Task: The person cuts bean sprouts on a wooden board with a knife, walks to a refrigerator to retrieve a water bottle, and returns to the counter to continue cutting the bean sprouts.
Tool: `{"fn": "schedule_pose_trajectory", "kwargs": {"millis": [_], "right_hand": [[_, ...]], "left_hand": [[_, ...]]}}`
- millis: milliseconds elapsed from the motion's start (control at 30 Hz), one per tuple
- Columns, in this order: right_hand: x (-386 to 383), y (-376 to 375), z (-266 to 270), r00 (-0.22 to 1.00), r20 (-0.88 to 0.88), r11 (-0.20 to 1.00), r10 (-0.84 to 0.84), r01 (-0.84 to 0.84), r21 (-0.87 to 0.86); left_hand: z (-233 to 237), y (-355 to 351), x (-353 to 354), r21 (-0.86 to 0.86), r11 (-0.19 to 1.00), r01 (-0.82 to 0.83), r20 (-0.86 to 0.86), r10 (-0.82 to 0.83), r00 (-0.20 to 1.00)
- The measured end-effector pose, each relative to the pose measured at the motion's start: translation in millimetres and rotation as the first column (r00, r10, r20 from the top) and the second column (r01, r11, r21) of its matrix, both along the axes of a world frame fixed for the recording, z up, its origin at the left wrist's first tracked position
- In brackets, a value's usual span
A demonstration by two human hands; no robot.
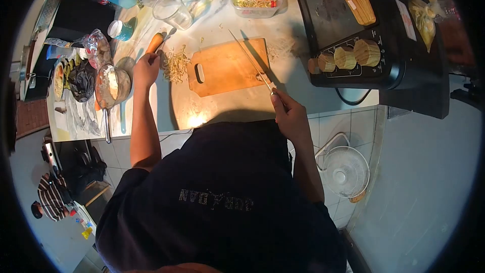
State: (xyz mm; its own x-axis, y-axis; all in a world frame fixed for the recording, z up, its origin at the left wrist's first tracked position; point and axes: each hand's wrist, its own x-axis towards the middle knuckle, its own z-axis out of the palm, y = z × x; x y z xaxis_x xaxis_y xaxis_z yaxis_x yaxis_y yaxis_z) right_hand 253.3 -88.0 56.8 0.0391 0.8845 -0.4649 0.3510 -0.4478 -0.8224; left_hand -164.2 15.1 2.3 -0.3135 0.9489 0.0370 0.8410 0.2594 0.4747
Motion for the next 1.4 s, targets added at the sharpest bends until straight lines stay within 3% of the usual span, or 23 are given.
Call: {"fn": "schedule_pose_trajectory", "kwargs": {"millis": [133,200,333,567,633,733,867,1033,1233,1400], "right_hand": [[1,-1,-1,1.000,-0.001,1.000,-0.003,0.003,0.011],[1,-1,-3,1.000,-0.003,1.000,-0.002,0.002,0.014],[1,-1,-6,1.000,-0.004,1.000,0.010,-0.010,0.017],[1,0,-2,1.000,-0.004,1.000,-0.001,0.001,-0.005],[3,0,-6,1.000,-0.014,1.000,-0.007,0.006,-0.002],[2,-1,-6,1.000,-0.017,1.000,-0.014,0.014,-0.001],[4,-2,-8,1.000,-0.017,1.000,-0.014,0.014,-0.001],[7,-3,-10,1.000,-0.017,1.000,-0.010,0.010,0.009],[6,-3,-8,1.000,-0.012,1.000,-0.015,0.015,0.004],[6,-4,-9,0.999,-0.029,1.000,-0.025,0.025,0.006]], "left_hand": [[-1,2,7,0.003,1.000,-0.001,0.104,0.000,0.995],[-3,7,10,0.093,0.985,0.146,0.165,-0.160,0.973],[2,14,19,0.139,0.959,0.247,0.070,-0.258,0.964],[0,16,20,-0.079,0.996,0.038,-0.017,-0.039,0.999],[0,13,21,-0.033,0.998,0.058,0.045,-0.056,0.997],[-12,14,16,0.011,0.997,0.075,-0.050,-0.074,0.996],[-13,12,17,0.050,0.996,0.069,-0.033,-0.067,0.997],[6,8,32,0.304,0.950,0.069,-0.045,-0.058,0.997],[22,0,57,0.242,0.967,0.083,0.068,-0.103,0.992],[19,-2,65,0.243,0.964,0.108,0.035,-0.120,0.992]]}}
